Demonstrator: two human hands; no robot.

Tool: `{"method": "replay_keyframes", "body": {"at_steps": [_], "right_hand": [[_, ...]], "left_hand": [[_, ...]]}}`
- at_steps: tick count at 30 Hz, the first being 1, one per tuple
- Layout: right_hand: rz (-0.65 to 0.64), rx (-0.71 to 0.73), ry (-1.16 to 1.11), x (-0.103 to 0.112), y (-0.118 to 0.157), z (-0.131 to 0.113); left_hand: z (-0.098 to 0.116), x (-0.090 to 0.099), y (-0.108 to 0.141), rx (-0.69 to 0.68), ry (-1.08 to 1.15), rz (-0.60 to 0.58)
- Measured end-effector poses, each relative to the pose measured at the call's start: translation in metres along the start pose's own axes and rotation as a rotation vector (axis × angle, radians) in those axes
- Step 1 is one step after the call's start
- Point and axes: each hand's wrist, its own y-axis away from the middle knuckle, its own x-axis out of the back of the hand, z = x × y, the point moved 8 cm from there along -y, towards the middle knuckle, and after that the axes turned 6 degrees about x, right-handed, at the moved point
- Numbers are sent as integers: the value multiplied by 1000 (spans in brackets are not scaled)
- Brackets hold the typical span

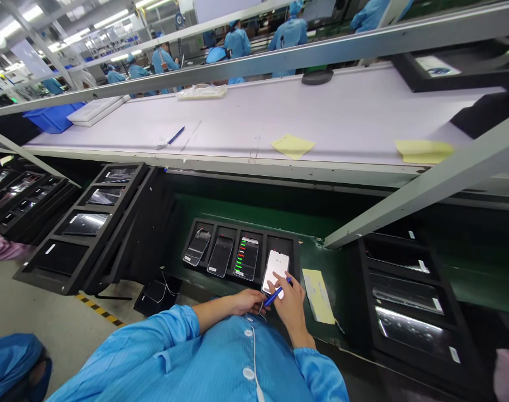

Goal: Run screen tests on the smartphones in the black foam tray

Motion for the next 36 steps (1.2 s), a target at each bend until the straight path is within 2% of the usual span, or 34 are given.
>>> {"method": "replay_keyframes", "body": {"at_steps": [11, 18, 25, 32, 36], "right_hand": [[166, -114, -124, 23, 7, 25], [142, -132, -190, 21, 15, 37], [81, -129, -130, 10, 14, 40], [34, -94, -80, 9, 18, 39], [96, -126, -73, 12, 14, 41]], "left_hand": [[2, -2, 5, 18, 17, -15], [3, -1, 6, 23, 22, -4], [3, -1, 7, 14, 21, -6], [2, -1, 7, 21, 19, -4], [1, 1, 6, 11, 23, -2]]}}
